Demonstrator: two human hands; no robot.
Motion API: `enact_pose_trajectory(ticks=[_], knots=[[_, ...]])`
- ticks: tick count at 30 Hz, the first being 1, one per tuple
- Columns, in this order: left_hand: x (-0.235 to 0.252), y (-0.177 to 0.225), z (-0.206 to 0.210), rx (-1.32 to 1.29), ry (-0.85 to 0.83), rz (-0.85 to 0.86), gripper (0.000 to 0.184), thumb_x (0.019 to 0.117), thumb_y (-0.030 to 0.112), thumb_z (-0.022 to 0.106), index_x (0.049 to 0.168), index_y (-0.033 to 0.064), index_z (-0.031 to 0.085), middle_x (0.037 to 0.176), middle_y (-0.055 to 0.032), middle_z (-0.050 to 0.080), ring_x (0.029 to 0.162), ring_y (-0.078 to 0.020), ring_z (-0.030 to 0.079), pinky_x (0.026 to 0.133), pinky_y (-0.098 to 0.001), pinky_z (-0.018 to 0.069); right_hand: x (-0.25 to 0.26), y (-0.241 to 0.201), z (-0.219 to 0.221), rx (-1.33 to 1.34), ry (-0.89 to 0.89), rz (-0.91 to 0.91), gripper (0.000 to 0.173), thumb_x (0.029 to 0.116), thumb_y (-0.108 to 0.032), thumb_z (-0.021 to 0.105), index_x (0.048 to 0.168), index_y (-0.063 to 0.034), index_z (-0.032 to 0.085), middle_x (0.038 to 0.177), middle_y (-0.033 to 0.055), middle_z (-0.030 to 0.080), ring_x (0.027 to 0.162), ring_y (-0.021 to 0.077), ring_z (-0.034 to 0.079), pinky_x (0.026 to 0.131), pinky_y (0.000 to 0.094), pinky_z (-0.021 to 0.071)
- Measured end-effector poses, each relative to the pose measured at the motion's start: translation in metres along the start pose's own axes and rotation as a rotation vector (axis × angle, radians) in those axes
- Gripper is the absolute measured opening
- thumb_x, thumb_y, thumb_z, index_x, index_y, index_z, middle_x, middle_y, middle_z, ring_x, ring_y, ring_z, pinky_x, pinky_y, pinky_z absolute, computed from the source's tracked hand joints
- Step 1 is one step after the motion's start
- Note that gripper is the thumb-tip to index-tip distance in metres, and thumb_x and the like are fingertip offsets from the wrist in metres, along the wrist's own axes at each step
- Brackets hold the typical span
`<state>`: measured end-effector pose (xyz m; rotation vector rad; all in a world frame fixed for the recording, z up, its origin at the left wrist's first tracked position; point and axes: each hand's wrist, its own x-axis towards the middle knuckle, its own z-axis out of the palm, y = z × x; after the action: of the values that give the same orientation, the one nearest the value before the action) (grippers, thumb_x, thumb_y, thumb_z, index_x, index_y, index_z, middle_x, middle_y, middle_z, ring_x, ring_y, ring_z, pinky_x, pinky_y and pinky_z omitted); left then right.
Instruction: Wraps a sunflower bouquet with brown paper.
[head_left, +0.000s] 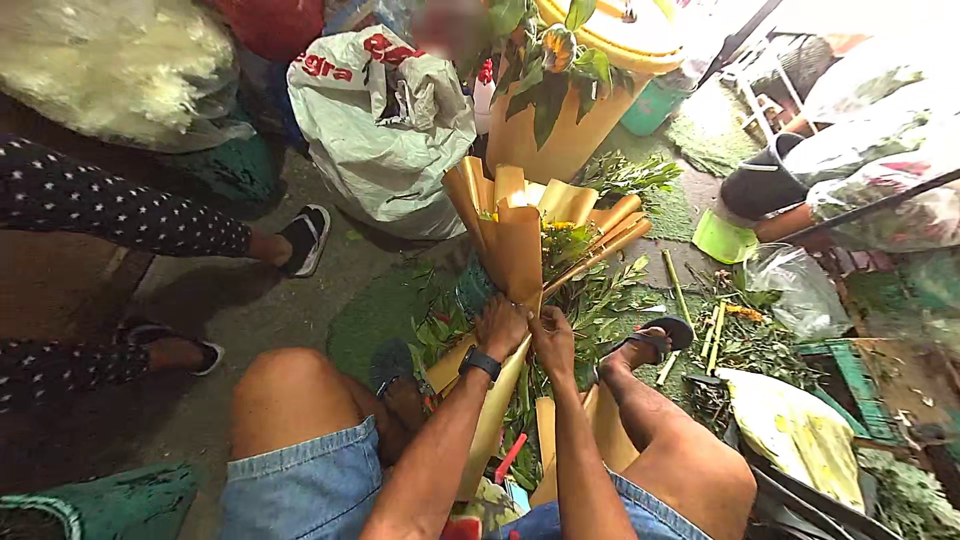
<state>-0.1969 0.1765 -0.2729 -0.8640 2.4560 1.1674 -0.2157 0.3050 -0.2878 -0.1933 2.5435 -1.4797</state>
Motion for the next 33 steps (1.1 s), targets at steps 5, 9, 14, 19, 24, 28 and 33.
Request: enact_pose_trajectory(ticks=[5,9,14,19,24,28,33], knots=[[0.004,-0.006,0.005,-0.045,0.027,0.024,0.058,0.1052,0.042,0.038,0.144,0.0018,0.052,0.149,-0.0180,0.051,0.138,-0.0324,0.049,0.111,-0.0600,0.0390,0.015,0.008,-0.002,0.118,-0.076,0.007,0.023,0.0982,-0.023,0.068,0.110,-0.0035,0.068,0.099,0.0090,0.071,0.085,0.0163,0.069,0.078,0.0358,0.0595],[0.009,-0.018,0.012,-0.175,0.071,0.053,0.057,0.1036,0.041,0.044,0.144,0.0019,0.053,0.145,-0.0180,0.055,0.135,-0.0312,0.053,0.109,-0.0580,0.0422,0.018,0.013,-0.001,0.152,-0.108,0.011,0.023,0.0996,-0.021,0.065,0.113,-0.0025,0.068,0.100,0.0096,0.071,0.083,0.0168,0.068,0.078,0.0359,0.0595],[0.011,-0.021,0.006,-0.274,0.077,0.037,0.054,0.1057,0.034,0.041,0.152,0.0043,0.042,0.146,-0.0177,0.055,0.135,-0.0320,0.054,0.109,-0.0597,0.0418,0.021,0.012,0.002,0.180,-0.097,0.021,0.029,0.0972,-0.024,0.069,0.114,-0.0015,0.067,0.102,0.0113,0.070,0.085,0.0183,0.069,0.077,0.0370,0.0607],[0.016,-0.029,0.010,-0.399,0.118,0.051,0.054,0.1051,0.033,0.047,0.151,0.0051,0.043,0.142,-0.0170,0.058,0.132,-0.0310,0.055,0.109,-0.0572,0.0434,0.022,0.011,0.009,0.157,-0.043,-0.005,0.025,0.0937,-0.025,0.074,0.107,-0.0039,0.071,0.104,0.0106,0.069,0.086,0.0177,0.067,0.077,0.0365,0.0593],[0.019,-0.038,0.015,-0.795,0.242,0.159,0.027,0.0985,0.013,0.063,0.120,-0.0021,0.064,0.116,-0.0168,0.067,0.109,-0.0235,0.065,0.098,-0.0421,0.0530,0.018,0.009,0.011,0.142,-0.004,-0.021,0.027,0.0931,-0.027,0.073,0.107,-0.0049,0.071,0.105,0.0098,0.069,0.091,0.0181,0.068,0.081,0.0377,0.0593],[0.028,-0.046,0.014,-0.997,0.201,0.188,0.022,0.0905,0.003,0.070,0.111,-0.0023,0.066,0.106,-0.0142,0.068,0.097,-0.0199,0.066,0.089,-0.0368,0.0567,0.017,0.009,0.014,0.158,0.003,0.010,0.026,0.0939,-0.026,0.073,0.108,-0.0041,0.070,0.103,0.0103,0.069,0.089,0.0181,0.068,0.079,0.0380,0.0598],[0.033,-0.055,0.007,-1.247,0.086,0.066,0.009,0.0911,0.001,0.071,0.095,-0.0023,0.064,0.085,-0.0108,0.066,0.077,-0.0178,0.063,0.072,-0.0344,0.0564,0.017,0.008,0.014,0.234,-0.006,0.066,0.025,0.0946,-0.023,0.073,0.107,-0.0025,0.069,0.097,0.0109,0.069,0.082,0.0186,0.068,0.074,0.0381,0.0601]])
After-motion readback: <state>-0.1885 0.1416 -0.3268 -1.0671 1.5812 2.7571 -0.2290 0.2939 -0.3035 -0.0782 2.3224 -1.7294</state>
